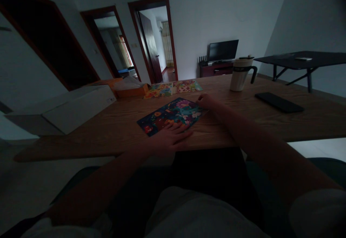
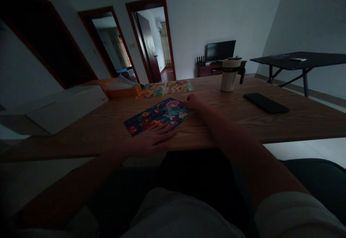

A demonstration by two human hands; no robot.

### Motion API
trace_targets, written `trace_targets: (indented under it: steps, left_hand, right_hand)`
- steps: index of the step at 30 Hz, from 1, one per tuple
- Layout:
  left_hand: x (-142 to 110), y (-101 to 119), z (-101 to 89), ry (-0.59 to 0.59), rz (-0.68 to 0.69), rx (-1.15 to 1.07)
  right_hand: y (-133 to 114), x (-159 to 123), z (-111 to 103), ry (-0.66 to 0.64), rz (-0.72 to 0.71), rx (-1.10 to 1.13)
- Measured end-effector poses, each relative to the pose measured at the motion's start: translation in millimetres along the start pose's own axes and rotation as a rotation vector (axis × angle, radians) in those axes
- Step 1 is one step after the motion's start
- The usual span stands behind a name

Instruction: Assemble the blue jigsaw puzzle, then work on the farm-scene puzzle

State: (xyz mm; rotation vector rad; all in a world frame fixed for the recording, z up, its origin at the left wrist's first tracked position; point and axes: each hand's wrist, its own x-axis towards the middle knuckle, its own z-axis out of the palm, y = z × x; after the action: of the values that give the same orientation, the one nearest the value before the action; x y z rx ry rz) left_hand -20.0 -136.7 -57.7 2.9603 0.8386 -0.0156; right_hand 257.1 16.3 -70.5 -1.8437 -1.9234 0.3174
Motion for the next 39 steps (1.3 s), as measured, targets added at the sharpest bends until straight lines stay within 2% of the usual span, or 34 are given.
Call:
trace_targets:
  steps: [6, 11, 19, 26, 30, 33, 36, 39]
  left_hand:
    - [7, -3, -2.8, 0.005, -0.054, 0.022]
    - [11, -13, -1.5, 0.0, -0.168, 0.006]
    - [8, -43, 3.2, 0.058, -0.351, 0.041]
    - [-9, -71, 5.9, 0.129, -0.383, 0.09]
    - [-16, -74, 6.0, 0.093, -0.463, 0.121]
    - [-19, -79, 4.5, -0.002, -0.55, 0.16]
    - [-28, -92, 0.9, -0.085, -0.648, 0.189]
    - [-43, -112, -3.2, -0.119, -0.675, 0.196]
  right_hand:
    - [1, -1, -2, 0.003, -0.004, 0.0]
    - [-2, -3, -4, 0.001, 0.009, 0.039]
    - [3, 7, 1, -0.025, -0.024, 0.063]
    - [6, 8, 1, -0.035, -0.033, 0.056]
    - [4, 5, -2, -0.049, -0.039, 0.035]
    - [3, 4, -1, -0.045, -0.032, 0.031]
    - [4, 5, 0, -0.038, -0.032, 0.02]
    - [4, 5, 0, -0.036, -0.048, -0.008]
